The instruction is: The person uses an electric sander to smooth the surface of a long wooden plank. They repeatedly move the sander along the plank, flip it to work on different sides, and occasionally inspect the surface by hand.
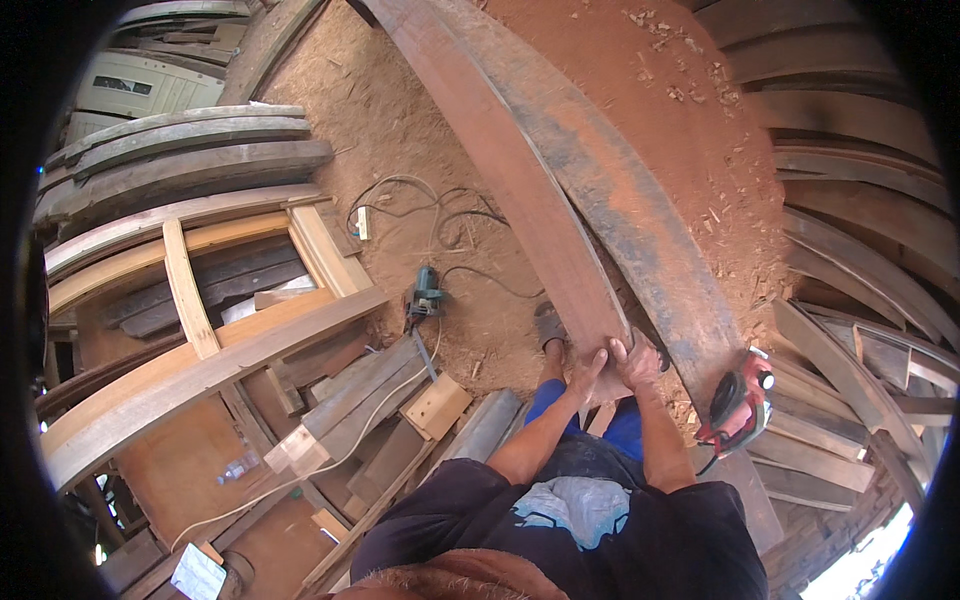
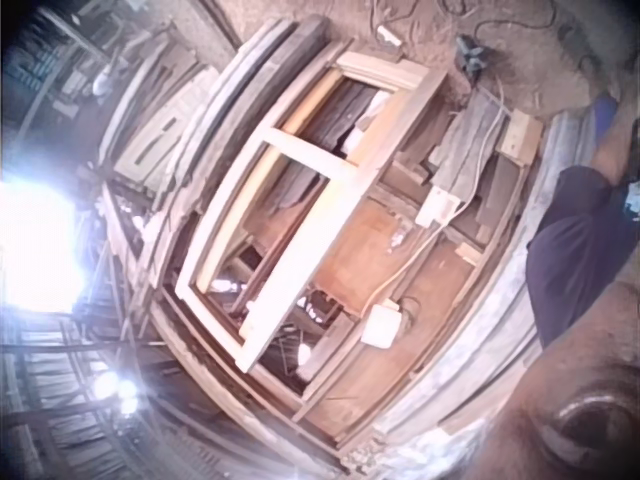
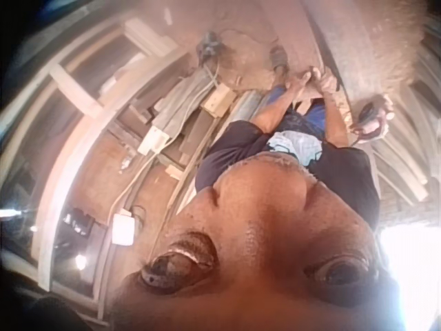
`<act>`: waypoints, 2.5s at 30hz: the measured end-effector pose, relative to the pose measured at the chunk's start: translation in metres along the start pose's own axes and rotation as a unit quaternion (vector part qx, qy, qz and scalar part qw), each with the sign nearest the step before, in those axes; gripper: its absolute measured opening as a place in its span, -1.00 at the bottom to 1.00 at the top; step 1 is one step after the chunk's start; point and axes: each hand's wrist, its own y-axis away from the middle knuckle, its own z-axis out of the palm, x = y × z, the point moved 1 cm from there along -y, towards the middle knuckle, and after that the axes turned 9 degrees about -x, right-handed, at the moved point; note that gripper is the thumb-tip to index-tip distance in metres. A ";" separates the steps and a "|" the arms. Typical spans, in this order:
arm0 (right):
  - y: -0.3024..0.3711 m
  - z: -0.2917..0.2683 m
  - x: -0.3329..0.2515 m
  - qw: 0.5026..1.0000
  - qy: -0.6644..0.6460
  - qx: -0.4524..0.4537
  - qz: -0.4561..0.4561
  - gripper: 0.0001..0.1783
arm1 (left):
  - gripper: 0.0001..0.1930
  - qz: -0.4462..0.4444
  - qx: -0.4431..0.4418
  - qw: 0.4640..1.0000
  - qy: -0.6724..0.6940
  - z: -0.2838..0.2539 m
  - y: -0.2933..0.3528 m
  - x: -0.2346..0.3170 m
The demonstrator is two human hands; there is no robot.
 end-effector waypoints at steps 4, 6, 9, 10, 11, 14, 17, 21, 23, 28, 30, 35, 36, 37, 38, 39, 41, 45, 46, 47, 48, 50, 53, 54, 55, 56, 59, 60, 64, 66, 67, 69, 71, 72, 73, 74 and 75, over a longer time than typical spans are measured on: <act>0.002 -0.050 -0.021 0.995 -0.065 -0.068 -0.010 -0.26 | -0.27 -0.072 0.009 0.997 0.037 -0.007 -0.011 -0.048; -0.002 -0.048 -0.004 0.995 -0.069 -0.071 -0.006 -0.28 | -0.23 -0.075 0.006 0.997 0.026 0.001 -0.004 -0.042; -0.003 -0.047 0.006 0.982 -0.144 -0.110 -0.051 -0.31 | -0.21 -0.059 0.024 0.998 -0.014 0.012 0.015 -0.015; 0.003 -0.037 0.012 0.981 -0.157 -0.093 -0.069 -0.31 | -0.21 -0.049 0.027 0.998 -0.033 0.012 0.020 -0.001; 0.008 -0.047 0.001 0.980 -0.160 -0.080 -0.091 -0.31 | -0.21 -0.045 0.038 0.998 -0.028 0.004 0.019 -0.007; 0.027 -0.008 0.029 0.975 -0.064 -0.214 -0.004 -0.32 | -0.22 -0.029 0.087 0.994 -0.052 -0.018 0.044 -0.011; 0.058 0.010 0.005 0.951 -0.132 -0.272 -0.070 -0.33 | -0.27 0.012 0.163 0.980 -0.110 -0.064 0.069 -0.011; 0.068 0.038 -0.012 0.945 -0.109 -0.300 -0.078 -0.38 | -0.26 -0.011 0.206 0.964 -0.166 -0.098 0.086 -0.012; 0.068 0.028 -0.017 0.945 -0.112 -0.293 -0.093 -0.40 | -0.26 -0.001 0.203 0.964 -0.171 -0.089 0.080 -0.013; 0.049 0.003 0.029 0.961 -0.118 -0.247 -0.045 -0.41 | -0.24 -0.033 0.135 0.972 -0.187 -0.029 0.054 -0.007; 0.038 -0.019 0.040 0.969 -0.156 -0.182 -0.052 -0.41 | -0.20 -0.034 0.130 0.950 -0.283 -0.022 0.010 -0.009; 0.002 -0.065 0.081 0.989 -0.085 -0.114 0.031 -0.38 | -0.24 -0.049 -0.055 0.993 -0.089 0.068 -0.004 0.015; 0.005 -0.091 0.069 0.987 -0.093 -0.133 0.012 -0.37 | -0.25 -0.044 -0.064 0.996 -0.042 0.075 -0.012 0.008; 0.006 -0.124 0.050 0.984 -0.104 -0.144 -0.010 -0.36 | -0.26 -0.035 -0.076 0.996 0.001 0.081 -0.024 0.002; 0.004 -0.134 0.059 0.987 -0.094 -0.126 -0.011 -0.37 | -0.27 -0.030 -0.093 0.994 0.041 0.090 -0.031 0.001; 0.000 -0.140 0.068 0.990 -0.084 -0.113 -0.015 -0.38 | -0.28 -0.045 -0.095 0.993 0.049 0.099 -0.035 0.001; 0.001 -0.153 0.073 0.993 -0.077 -0.087 -0.021 -0.40 | -0.29 -0.072 -0.085 0.992 0.064 0.119 -0.036 0.010; 0.010 -0.182 0.087 0.998 0.002 0.063 -0.032 -0.43 | -0.15 -0.314 -0.144 0.893 -0.290 0.122 -0.038 0.045; 0.010 -0.190 0.081 0.990 0.052 0.122 -0.050 -0.43 | -0.11 -0.352 -0.208 0.827 -0.386 0.098 -0.054 0.029; 0.013 -0.198 0.077 0.992 0.012 0.121 -0.023 -0.43 | -0.16 -0.330 -0.228 0.809 -0.429 0.078 -0.057 0.016; 0.017 -0.210 0.071 0.992 -0.029 0.121 0.005 -0.43 | -0.20 -0.307 -0.247 0.789 -0.472 0.060 -0.055 0.006; 0.019 -0.220 0.071 0.990 -0.063 0.125 0.025 -0.40 | -0.32 -0.180 -0.248 0.818 -0.487 0.016 -0.040 -0.011; 0.023 -0.210 0.076 0.995 -0.029 0.083 0.047 -0.24 | -0.50 -0.216 -0.176 0.885 -0.372 -0.066 -0.003 -0.024; 0.024 -0.207 0.069 0.996 0.001 0.076 0.050 -0.15 | -0.50 -0.238 -0.132 0.891 -0.363 -0.108 0.008 -0.034; 0.024 -0.201 0.062 0.996 0.029 0.070 0.051 -0.07 | -0.50 -0.258 -0.088 0.895 -0.352 -0.144 0.018 -0.039; 0.024 -0.193 0.062 0.994 0.055 0.067 0.063 0.02 | -0.49 -0.262 -0.062 0.854 -0.444 -0.153 0.033 -0.018; 0.019 -0.171 0.043 0.985 0.157 0.048 0.061 0.20 | -0.48 -0.303 0.015 0.787 -0.537 -0.213 0.059 0.020; 0.015 -0.165 0.039 0.983 0.177 0.039 0.026 0.32 | -0.47 -0.322 0.043 0.780 -0.535 -0.232 0.061 0.023; 0.009 -0.144 0.019 0.974 0.219 0.029 0.041 0.44 | -0.53 -0.276 0.039 0.766 -0.579 -0.242 0.059 0.058; 0.009 -0.142 0.022 0.973 0.219 0.038 0.065 0.49 | -0.52 -0.246 0.040 0.764 -0.595 -0.203 0.051 0.073; 0.008 -0.142 0.029 0.971 0.220 0.033 0.089 0.49 | -0.51 -0.229 0.030 0.760 -0.608 -0.167 0.045 0.093; 0.003 -0.150 0.005 0.970 0.229 0.012 0.075 0.49 | -0.49 -0.122 -0.058 0.726 -0.674 -0.223 0.035 0.039; 0.000 -0.145 0.003 0.967 0.241 0.025 0.073 0.50 | -0.48 -0.076 -0.083 0.737 -0.667 -0.226 0.025 0.012; 0.002 -0.143 0.008 0.964 0.246 0.044 0.087 0.50 | -0.48 -0.085 -0.075 0.767 -0.632 -0.199 0.016 0.015; 0.004 -0.140 0.010 0.962 0.249 0.056 0.098 0.49 | -0.48 -0.102 -0.064 0.793 -0.597 -0.171 0.020 0.028; 0.005 -0.140 0.010 0.959 0.253 0.051 0.118 0.48 | -0.48 -0.130 -0.064 0.804 -0.577 -0.151 0.025 0.040; 0.005 -0.138 0.010 0.958 0.251 0.060 0.128 0.48 | -0.47 -0.157 -0.063 0.814 -0.556 -0.132 0.030 0.053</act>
